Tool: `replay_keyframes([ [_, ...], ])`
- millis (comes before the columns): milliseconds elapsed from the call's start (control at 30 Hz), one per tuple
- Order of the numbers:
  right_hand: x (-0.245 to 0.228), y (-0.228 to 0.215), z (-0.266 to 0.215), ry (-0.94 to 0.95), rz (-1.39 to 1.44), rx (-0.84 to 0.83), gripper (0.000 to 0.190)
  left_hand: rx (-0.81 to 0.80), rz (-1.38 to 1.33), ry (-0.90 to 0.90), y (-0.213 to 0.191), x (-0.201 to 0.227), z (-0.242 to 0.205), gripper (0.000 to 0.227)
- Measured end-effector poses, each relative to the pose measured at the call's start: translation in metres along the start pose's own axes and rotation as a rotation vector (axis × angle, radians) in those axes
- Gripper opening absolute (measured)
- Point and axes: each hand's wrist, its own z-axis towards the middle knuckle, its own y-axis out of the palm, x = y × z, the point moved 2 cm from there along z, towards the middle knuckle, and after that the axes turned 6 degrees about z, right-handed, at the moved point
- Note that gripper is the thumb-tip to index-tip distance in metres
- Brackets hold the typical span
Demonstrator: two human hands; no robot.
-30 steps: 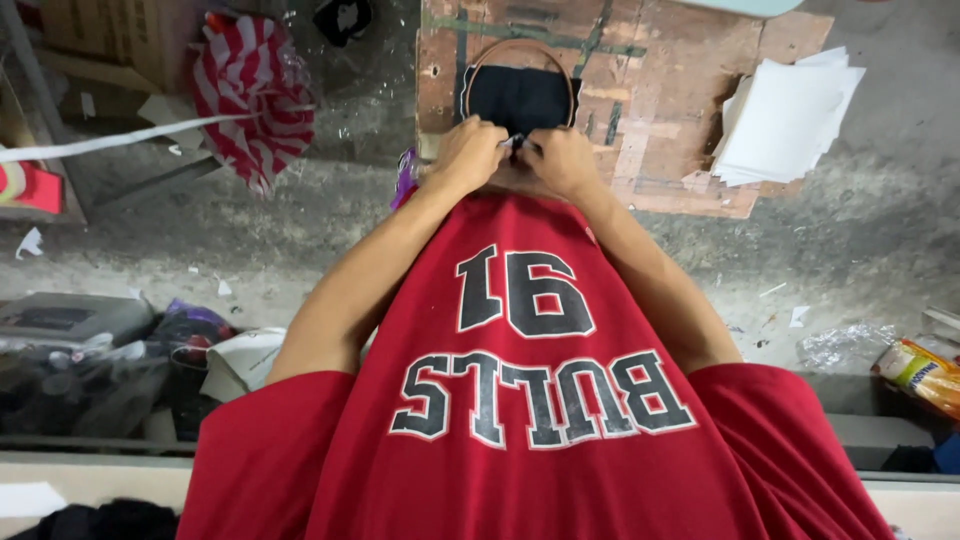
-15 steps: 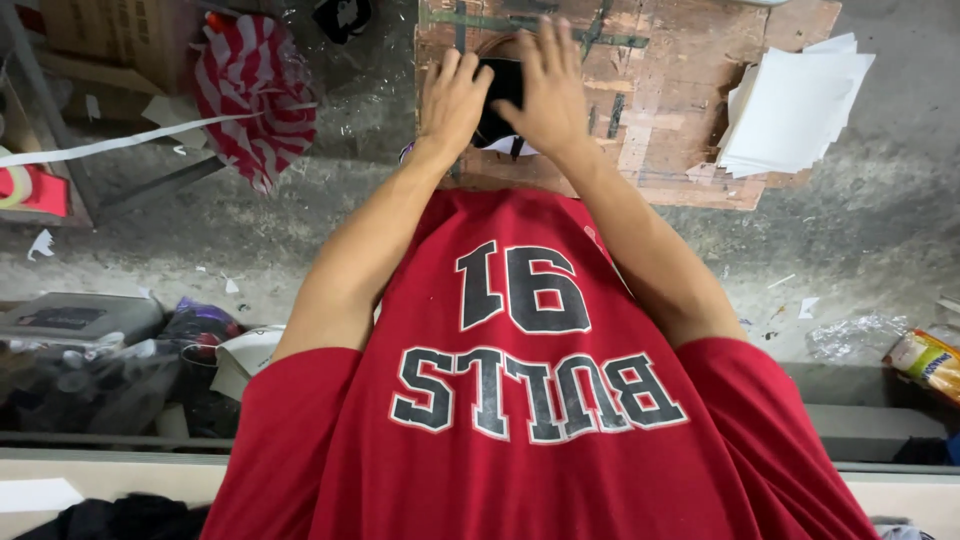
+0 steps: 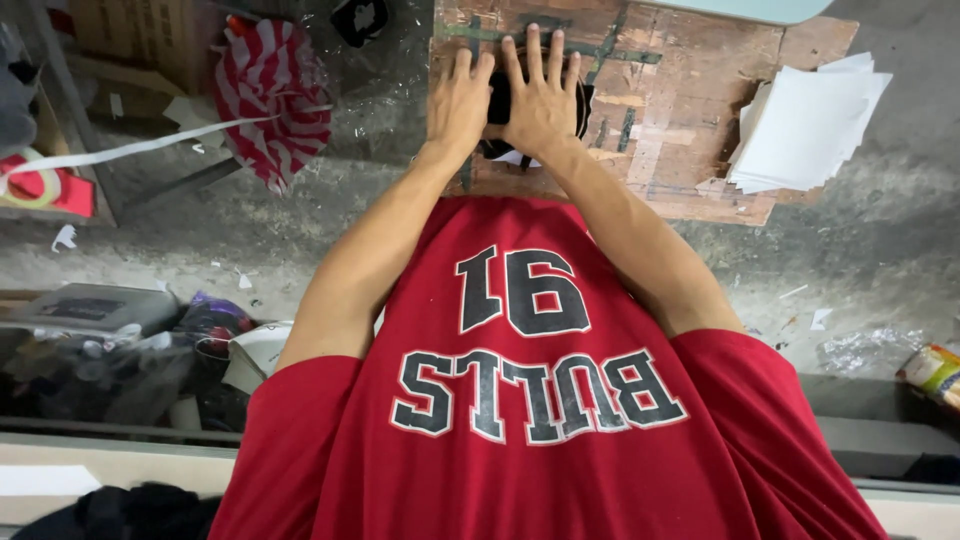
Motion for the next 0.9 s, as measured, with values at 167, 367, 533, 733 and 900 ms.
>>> replay_keyframes([
  [167, 0.002, 0.004, 0.001, -0.023, 0.012, 0.035, 0.115, -0.034, 0.054, 0.045, 0.022, -0.007, -0.002, 0.029],
  [367, 0.004, 0.007, 0.002, -0.041, -0.029, 0.069, 0.109, 0.047, 0.185, 0.192, 0.015, 0.001, -0.002, 0.031],
  [533, 0.001, 0.001, 0.001, -0.014, -0.007, -0.007, 0.096, -0.049, 0.063, -0.056, 0.024, -0.002, 0.007, 0.036],
  [733, -0.004, -0.002, 0.003, 0.052, -0.039, -0.124, 0.117, -0.497, -0.378, -0.158, -0.002, -0.009, 0.02, 0.016],
  [900, -0.004, 0.003, 0.003, 0.016, -0.04, -0.049, 0.108, -0.074, -0.467, -0.047, 0.028, -0.024, 0.004, 0.02],
])
